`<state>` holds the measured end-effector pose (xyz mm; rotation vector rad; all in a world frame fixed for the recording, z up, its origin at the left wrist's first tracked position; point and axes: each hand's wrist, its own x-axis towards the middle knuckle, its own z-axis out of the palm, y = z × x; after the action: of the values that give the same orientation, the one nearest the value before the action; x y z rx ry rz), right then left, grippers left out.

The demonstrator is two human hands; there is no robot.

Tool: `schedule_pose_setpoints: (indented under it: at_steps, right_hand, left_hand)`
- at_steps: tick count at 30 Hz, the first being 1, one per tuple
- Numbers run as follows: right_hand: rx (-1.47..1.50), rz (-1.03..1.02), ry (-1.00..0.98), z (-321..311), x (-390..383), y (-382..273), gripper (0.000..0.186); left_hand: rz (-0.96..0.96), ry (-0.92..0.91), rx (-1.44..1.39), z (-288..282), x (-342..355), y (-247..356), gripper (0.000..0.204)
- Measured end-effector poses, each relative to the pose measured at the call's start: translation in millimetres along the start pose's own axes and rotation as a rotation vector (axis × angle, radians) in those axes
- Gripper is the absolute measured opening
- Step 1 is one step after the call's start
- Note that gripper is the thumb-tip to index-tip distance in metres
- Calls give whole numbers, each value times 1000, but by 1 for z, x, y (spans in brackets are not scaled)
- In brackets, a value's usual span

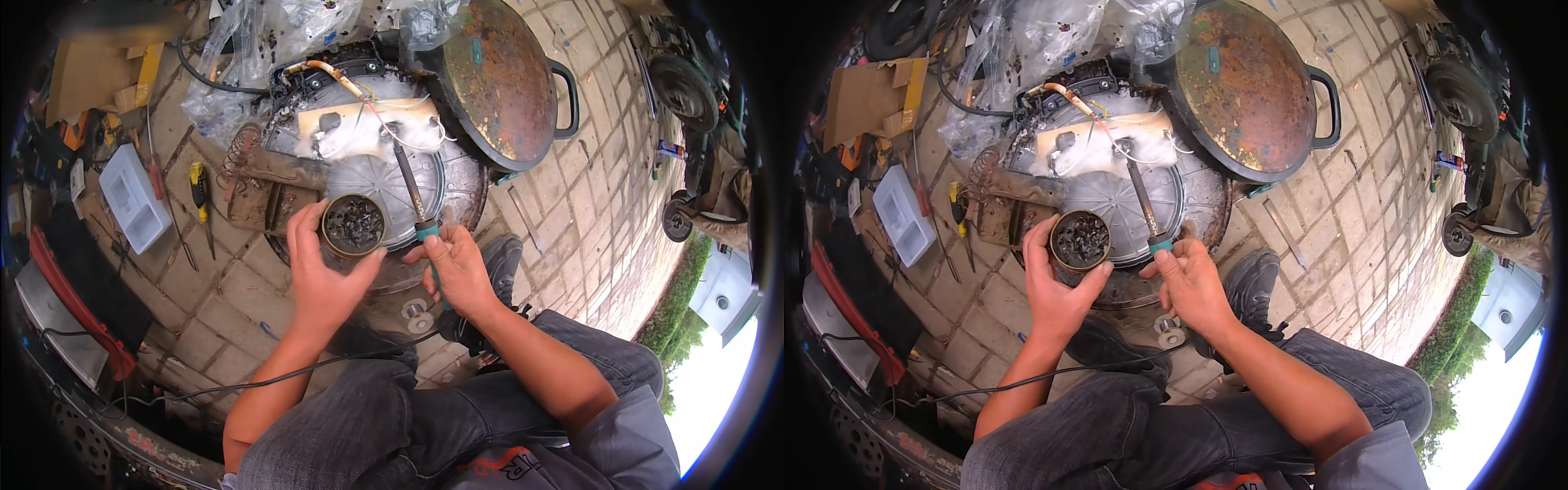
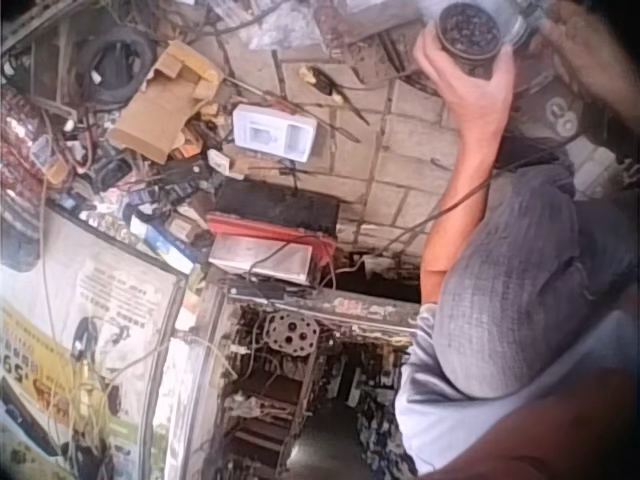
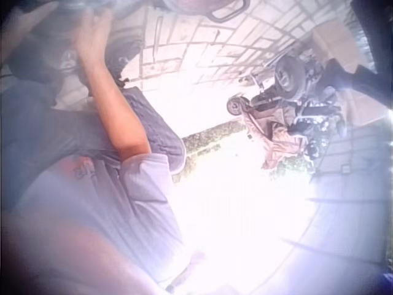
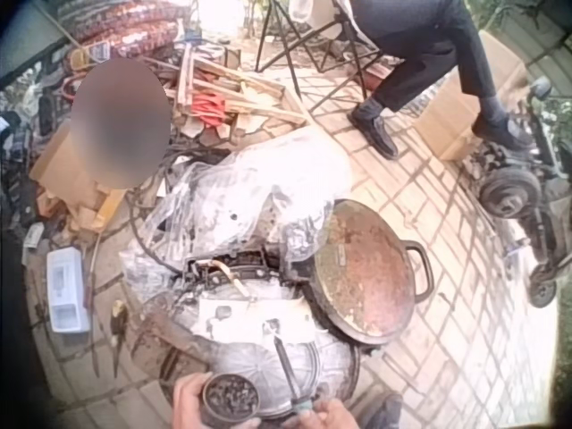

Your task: The person uses a soldering iron to apply solder to wires and components on a small circuit board. They dip the iron into a tin, apply solder to a white cylindrical object, then solder wires to the board and scrape the surface with a metal file.

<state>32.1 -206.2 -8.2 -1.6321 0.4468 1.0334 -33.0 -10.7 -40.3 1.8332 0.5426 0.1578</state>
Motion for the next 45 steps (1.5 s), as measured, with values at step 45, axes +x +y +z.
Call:
schedule_pose_setpoints:
  at_steps: [45]
  right_hand:
    - [-518, -212, -109, 21, -68, -60, 35]
  left_hand:
    - [201, -16, 274, -53, 21, 9, 75]
